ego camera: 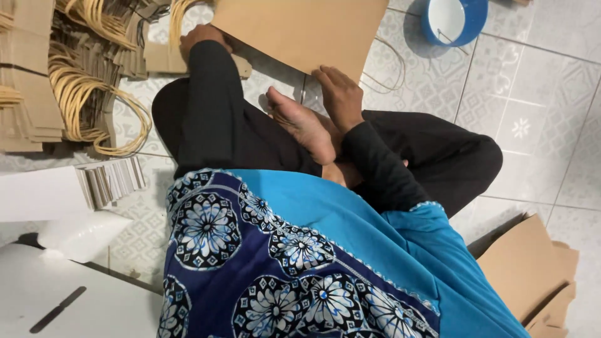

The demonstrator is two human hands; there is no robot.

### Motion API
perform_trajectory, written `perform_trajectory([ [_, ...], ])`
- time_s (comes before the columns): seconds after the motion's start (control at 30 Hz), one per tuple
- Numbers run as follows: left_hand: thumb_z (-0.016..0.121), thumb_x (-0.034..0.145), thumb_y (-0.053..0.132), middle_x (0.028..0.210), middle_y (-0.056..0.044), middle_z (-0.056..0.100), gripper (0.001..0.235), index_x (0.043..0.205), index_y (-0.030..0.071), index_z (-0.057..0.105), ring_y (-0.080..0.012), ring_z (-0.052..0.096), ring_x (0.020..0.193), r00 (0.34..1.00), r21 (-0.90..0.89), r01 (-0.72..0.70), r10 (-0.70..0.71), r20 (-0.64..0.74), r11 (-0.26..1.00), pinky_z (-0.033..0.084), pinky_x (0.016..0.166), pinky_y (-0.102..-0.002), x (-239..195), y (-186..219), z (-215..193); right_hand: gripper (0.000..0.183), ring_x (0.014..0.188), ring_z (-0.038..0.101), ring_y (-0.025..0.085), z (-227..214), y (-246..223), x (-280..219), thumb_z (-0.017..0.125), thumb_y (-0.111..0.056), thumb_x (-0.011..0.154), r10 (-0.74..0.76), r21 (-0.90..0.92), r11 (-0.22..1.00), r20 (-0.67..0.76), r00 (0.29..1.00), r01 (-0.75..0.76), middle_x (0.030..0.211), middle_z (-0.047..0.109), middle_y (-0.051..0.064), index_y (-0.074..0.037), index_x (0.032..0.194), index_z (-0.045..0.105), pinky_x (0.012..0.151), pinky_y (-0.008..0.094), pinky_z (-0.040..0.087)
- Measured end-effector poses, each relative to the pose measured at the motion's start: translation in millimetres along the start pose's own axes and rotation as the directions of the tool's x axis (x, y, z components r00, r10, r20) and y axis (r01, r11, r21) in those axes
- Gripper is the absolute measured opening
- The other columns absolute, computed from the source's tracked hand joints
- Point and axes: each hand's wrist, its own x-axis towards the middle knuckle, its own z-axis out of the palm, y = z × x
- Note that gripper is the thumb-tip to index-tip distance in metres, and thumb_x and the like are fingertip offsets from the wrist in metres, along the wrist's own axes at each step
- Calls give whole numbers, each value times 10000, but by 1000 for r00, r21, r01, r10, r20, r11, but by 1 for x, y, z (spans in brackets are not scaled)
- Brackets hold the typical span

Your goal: The person sits on the floor and assembles paper bags by attaching handles. They pick up a cardboard handle, apply adhesive from a blue bowl using a small stick, and then press the handle onto a flat paper bag. The person repeats this process for multiple bags.

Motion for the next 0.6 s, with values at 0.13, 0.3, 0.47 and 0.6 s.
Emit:
perform_trajectory([
  [0.13, 519, 1015, 484, 1295, -147, 587, 414, 1277, 166, 556, -398, 552, 1166, 999, -90, 23, -27, -43, 996, 355, 977, -552, -3, -10, -21, 438, 903, 733, 174, 14, 16, -13, 627, 135, 786, 1, -21, 1000, -32, 999, -2, 1068, 739, -39, -190, 1069, 703, 586, 316, 554],
  [0.3, 593, 1032, 452, 1144, -168, 648, 334, 1110, 131, 642, -418, 612, 1028, 996, -202, 20, -39, -87, 979, 433, 861, -552, -88, 11, -110, 302, 1221, 655, 300, 36, 34, -43, 672, -143, 978, 20, 61, 997, 281, 960, -39, 1330, 695, 36, -212, 1271, 688, 803, 429, 596],
  [0.47, 668, 1048, 421, 993, -189, 709, 345, 942, 98, 729, -437, 672, 890, 990, -320, 36, -78, -119, 947, 511, 746, -550, -37, -31, -24, 309, 1238, 609, 326, 31, 37, -36, 689, -92, 920, 98, 191, 965, 363, 926, -177, 1324, 676, 46, -192, 1212, 700, 870, 455, 567],
  [0.6, 599, 1107, 437, 935, -244, 700, 400, 948, 93, 726, -500, 654, 799, 947, -300, -42, -57, -316, 953, 503, 637, -627, 2, -32, -10, 271, 1219, 629, 363, 17, 37, -24, 660, -165, 1030, 158, 426, 854, 335, 929, -299, 1338, 685, 147, -145, 1298, 698, 976, 462, 526],
])
